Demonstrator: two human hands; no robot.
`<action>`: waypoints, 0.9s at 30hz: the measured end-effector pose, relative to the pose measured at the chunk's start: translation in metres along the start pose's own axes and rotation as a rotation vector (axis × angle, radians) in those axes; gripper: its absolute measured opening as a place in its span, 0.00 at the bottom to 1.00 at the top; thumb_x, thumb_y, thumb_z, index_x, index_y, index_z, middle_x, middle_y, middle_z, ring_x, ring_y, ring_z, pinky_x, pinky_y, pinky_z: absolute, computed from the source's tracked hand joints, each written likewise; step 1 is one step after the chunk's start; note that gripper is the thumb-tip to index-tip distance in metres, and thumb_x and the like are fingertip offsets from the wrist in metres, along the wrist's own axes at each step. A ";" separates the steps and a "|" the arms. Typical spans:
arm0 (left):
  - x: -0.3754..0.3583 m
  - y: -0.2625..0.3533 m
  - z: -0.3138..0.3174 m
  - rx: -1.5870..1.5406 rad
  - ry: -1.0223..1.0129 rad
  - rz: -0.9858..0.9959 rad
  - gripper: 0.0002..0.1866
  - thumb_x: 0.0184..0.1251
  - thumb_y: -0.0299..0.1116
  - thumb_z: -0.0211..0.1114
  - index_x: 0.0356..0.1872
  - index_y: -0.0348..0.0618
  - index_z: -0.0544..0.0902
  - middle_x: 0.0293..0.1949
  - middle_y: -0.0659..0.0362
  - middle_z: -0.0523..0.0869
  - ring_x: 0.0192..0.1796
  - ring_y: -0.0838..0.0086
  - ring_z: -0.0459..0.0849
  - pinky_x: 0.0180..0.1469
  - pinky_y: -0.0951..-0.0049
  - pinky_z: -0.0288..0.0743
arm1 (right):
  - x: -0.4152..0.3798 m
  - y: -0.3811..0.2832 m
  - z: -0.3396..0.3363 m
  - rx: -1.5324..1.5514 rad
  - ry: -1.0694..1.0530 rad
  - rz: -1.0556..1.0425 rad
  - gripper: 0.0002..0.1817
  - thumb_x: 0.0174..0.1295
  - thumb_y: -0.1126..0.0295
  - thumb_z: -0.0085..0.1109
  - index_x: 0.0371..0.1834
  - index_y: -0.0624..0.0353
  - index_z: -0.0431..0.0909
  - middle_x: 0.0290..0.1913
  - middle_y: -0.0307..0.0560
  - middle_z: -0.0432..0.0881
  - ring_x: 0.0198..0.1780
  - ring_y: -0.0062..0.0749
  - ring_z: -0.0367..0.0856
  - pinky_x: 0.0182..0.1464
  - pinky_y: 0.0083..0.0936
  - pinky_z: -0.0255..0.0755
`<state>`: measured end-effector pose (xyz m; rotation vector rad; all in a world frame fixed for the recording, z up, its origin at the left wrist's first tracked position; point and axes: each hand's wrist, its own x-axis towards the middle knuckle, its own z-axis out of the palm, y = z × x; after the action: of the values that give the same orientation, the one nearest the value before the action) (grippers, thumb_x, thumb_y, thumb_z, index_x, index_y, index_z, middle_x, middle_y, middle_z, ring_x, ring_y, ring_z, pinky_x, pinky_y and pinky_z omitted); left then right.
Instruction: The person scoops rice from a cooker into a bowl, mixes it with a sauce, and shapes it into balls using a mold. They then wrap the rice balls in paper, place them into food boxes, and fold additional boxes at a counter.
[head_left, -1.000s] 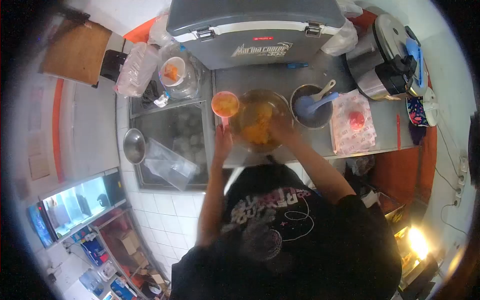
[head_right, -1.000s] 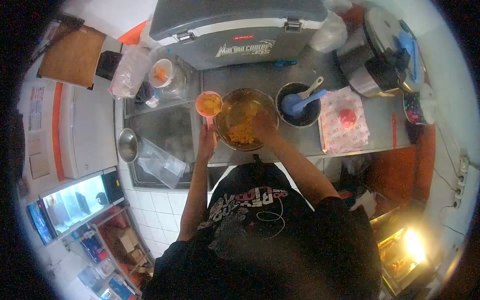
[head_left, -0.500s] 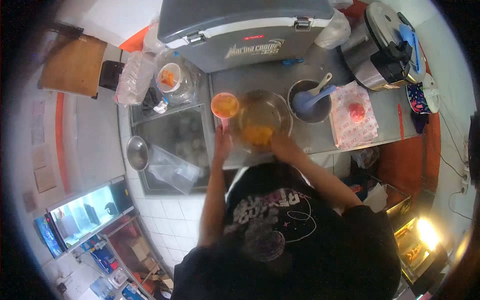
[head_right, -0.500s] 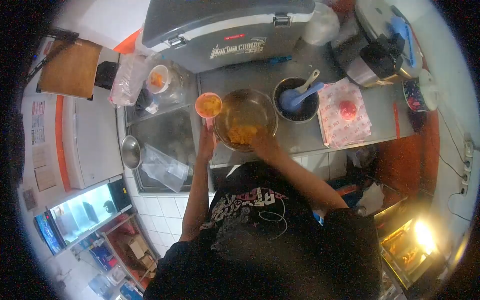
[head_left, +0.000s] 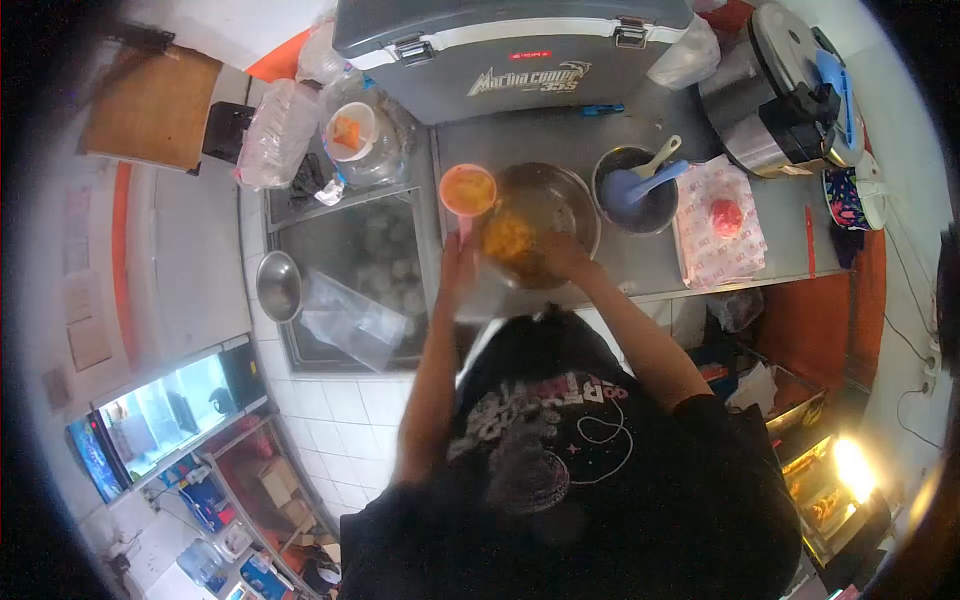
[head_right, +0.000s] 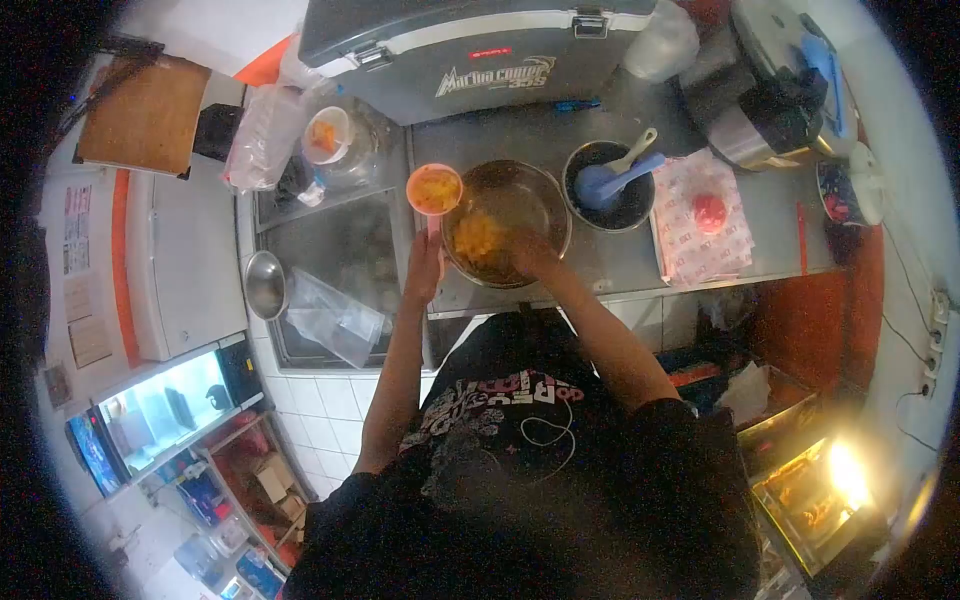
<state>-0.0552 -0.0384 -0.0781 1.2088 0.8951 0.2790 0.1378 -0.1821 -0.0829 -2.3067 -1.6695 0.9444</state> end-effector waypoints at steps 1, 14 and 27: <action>-0.003 0.012 0.004 0.130 0.055 -0.017 0.24 0.77 0.49 0.49 0.57 0.37 0.69 0.51 0.56 0.75 0.54 0.70 0.74 0.58 0.65 0.69 | 0.004 0.000 0.001 0.016 0.099 -0.024 0.14 0.60 0.65 0.53 0.44 0.58 0.82 0.42 0.59 0.83 0.46 0.56 0.81 0.49 0.48 0.73; -0.001 -0.012 -0.011 0.765 0.133 0.271 0.16 0.75 0.40 0.52 0.47 0.35 0.76 0.27 0.54 0.80 0.32 0.67 0.81 0.38 0.64 0.75 | -0.056 0.032 -0.053 0.406 0.339 0.127 0.11 0.63 0.65 0.52 0.40 0.57 0.82 0.38 0.56 0.83 0.43 0.56 0.81 0.50 0.48 0.74; 0.000 -0.007 0.052 0.781 -0.361 0.425 0.19 0.75 0.43 0.50 0.34 0.37 0.80 0.16 0.60 0.76 0.18 0.76 0.77 0.19 0.72 0.68 | -0.088 -0.055 -0.020 0.225 0.517 0.027 0.21 0.58 0.77 0.46 0.57 0.67 0.71 0.61 0.64 0.69 0.55 0.56 0.75 0.55 0.46 0.72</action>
<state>-0.0190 -0.0766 -0.0805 2.1026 0.4138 0.0300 0.0882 -0.2354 -0.0063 -2.1767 -1.2537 0.4494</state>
